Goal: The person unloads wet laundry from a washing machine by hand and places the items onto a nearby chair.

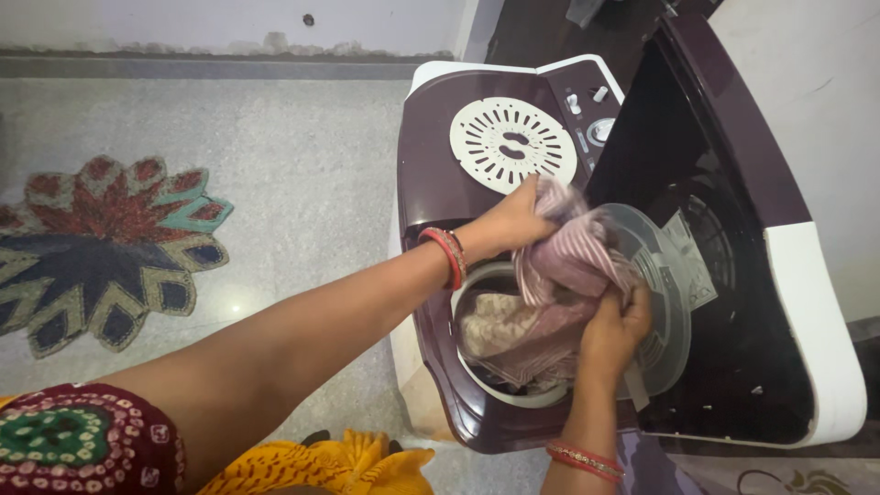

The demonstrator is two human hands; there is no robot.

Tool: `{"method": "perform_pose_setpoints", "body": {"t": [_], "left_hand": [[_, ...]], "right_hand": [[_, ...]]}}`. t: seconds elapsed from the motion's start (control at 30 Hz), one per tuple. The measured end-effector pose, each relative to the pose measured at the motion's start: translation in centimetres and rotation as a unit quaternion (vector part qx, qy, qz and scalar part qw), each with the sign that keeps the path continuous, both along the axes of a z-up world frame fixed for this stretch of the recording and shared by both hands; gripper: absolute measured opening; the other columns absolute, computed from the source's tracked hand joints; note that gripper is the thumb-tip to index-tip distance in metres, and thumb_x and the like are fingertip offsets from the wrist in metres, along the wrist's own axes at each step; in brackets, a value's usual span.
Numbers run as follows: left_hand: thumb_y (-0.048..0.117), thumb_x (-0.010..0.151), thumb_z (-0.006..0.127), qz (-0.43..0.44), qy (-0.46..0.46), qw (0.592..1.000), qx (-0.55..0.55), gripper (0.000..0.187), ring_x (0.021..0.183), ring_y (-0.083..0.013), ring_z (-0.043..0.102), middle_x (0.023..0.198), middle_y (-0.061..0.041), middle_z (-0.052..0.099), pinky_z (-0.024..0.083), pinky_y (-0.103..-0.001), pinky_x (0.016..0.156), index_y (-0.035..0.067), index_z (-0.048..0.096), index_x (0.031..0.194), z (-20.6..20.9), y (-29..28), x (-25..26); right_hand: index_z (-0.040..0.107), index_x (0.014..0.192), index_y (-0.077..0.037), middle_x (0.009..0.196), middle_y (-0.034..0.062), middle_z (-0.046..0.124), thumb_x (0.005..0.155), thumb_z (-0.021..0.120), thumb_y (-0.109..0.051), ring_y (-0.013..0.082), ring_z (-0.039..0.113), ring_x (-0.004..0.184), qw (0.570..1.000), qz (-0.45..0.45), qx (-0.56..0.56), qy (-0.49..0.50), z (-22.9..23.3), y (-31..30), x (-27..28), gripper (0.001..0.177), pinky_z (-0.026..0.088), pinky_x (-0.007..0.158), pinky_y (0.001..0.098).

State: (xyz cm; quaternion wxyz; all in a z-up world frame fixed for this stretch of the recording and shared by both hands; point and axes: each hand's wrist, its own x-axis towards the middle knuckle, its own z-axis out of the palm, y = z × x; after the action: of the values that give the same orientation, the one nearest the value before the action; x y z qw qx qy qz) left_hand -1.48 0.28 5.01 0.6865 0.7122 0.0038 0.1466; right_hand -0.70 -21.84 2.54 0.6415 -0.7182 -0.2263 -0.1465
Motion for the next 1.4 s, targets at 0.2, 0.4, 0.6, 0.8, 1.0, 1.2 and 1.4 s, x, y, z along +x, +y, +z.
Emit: {"method": "perform_pose_setpoints", "body": {"t": [0.2, 0.4, 0.6, 0.8, 1.0, 1.2, 1.4], "left_hand": [[0.025, 0.09, 0.07, -0.124, -0.053, 0.984, -0.113, 0.071, 0.113, -0.0175, 0.063, 0.126, -0.013, 0.068, 0.052, -0.028, 0.099, -0.001, 0.049, 0.152, -1.6, -0.7, -0.5], [0.025, 0.083, 0.082, -0.249, 0.009, 0.966, -0.073, 0.075, 0.115, -0.0183, 0.064, 0.128, -0.01, 0.067, 0.053, -0.03, 0.098, 0.0, 0.049, 0.145, 2.2, -1.6, -4.1], [0.02, 0.083, 0.081, -0.148, -0.04, 0.982, -0.112, 0.058, 0.104, -0.0154, 0.067, 0.119, -0.01, 0.071, 0.058, -0.03, 0.087, 0.0, 0.063, 0.135, 3.3, -2.3, -2.7], [0.021, 0.095, 0.077, -0.086, -0.136, 0.919, -0.36, 0.041, 0.097, -0.0167, 0.067, 0.112, -0.008, 0.069, 0.056, -0.032, 0.085, 0.0, 0.064, 0.128, 5.3, -0.3, -0.3], [0.032, 0.097, 0.072, -0.079, -0.136, 0.92, -0.358, 0.046, 0.105, -0.0154, 0.067, 0.118, -0.007, 0.07, 0.054, -0.033, 0.096, 0.001, 0.063, 0.129, 7.1, -0.5, 0.0], [0.054, 0.101, 0.065, -0.109, 0.113, 0.958, -0.239, 0.077, 0.136, -0.0334, 0.043, 0.146, -0.021, 0.046, 0.033, -0.046, 0.114, -0.005, 0.045, 0.148, 2.9, -1.0, -0.2], [0.065, 0.079, 0.061, -0.094, 0.347, 0.898, -0.254, 0.101, 0.149, -0.0509, 0.017, 0.164, -0.021, 0.019, 0.015, -0.084, 0.11, 0.02, 0.021, 0.16, 2.3, -3.2, -4.0]], "right_hand": [[0.057, 0.119, -0.006, 0.118, 0.0007, 0.062, 0.097, 0.065, 0.002, 0.0137, 0.062, 0.109, 0.991, -0.003, 0.114, 0.076, 3.1, 1.3, -1.4, 0.024, 0.05, 0.096, 0.0283], [0.061, 0.113, -0.004, 0.114, 0.0066, 0.067, 0.101, 0.064, -0.002, 0.0172, 0.067, 0.106, 0.964, 0.086, 0.235, 0.085, 7.0, 2.2, -1.2, 0.012, 0.057, 0.097, 0.0316], [0.057, 0.13, -0.004, 0.137, 0.011, 0.066, 0.098, 0.072, -0.008, 0.0206, 0.063, 0.129, 0.97, 0.17, 0.175, 0.02, 9.1, 2.0, -2.8, 0.035, 0.05, 0.117, 0.0341], [0.037, 0.147, 0.004, 0.139, 0.0165, 0.053, 0.074, 0.086, -0.014, 0.0275, 0.053, 0.126, 0.988, 0.11, -0.105, -0.003, 5.3, 1.1, -2.1, 0.09, 0.041, 0.104, 0.04], [0.065, 0.131, 0.004, 0.118, 0.0171, 0.071, 0.102, 0.066, -0.022, 0.0251, 0.064, 0.106, 0.983, 0.055, -0.095, 0.146, 0.1, 0.7, 0.2, 0.039, 0.05, 0.092, 0.0354], [0.06, 0.134, -0.001, 0.131, 0.0086, 0.066, 0.092, 0.049, -0.005, 0.0177, 0.066, 0.116, 0.983, -0.012, 0.118, 0.139, -0.5, 0.4, 2.2, 0.043, 0.055, 0.097, 0.0326], [0.059, 0.126, -0.002, 0.13, 0.0108, 0.064, 0.104, 0.052, -0.01, 0.0211, 0.065, 0.117, 0.964, 0.035, 0.215, 0.153, 1.6, 0.7, 0.3, 0.024, 0.056, 0.1, 0.0365]]}}
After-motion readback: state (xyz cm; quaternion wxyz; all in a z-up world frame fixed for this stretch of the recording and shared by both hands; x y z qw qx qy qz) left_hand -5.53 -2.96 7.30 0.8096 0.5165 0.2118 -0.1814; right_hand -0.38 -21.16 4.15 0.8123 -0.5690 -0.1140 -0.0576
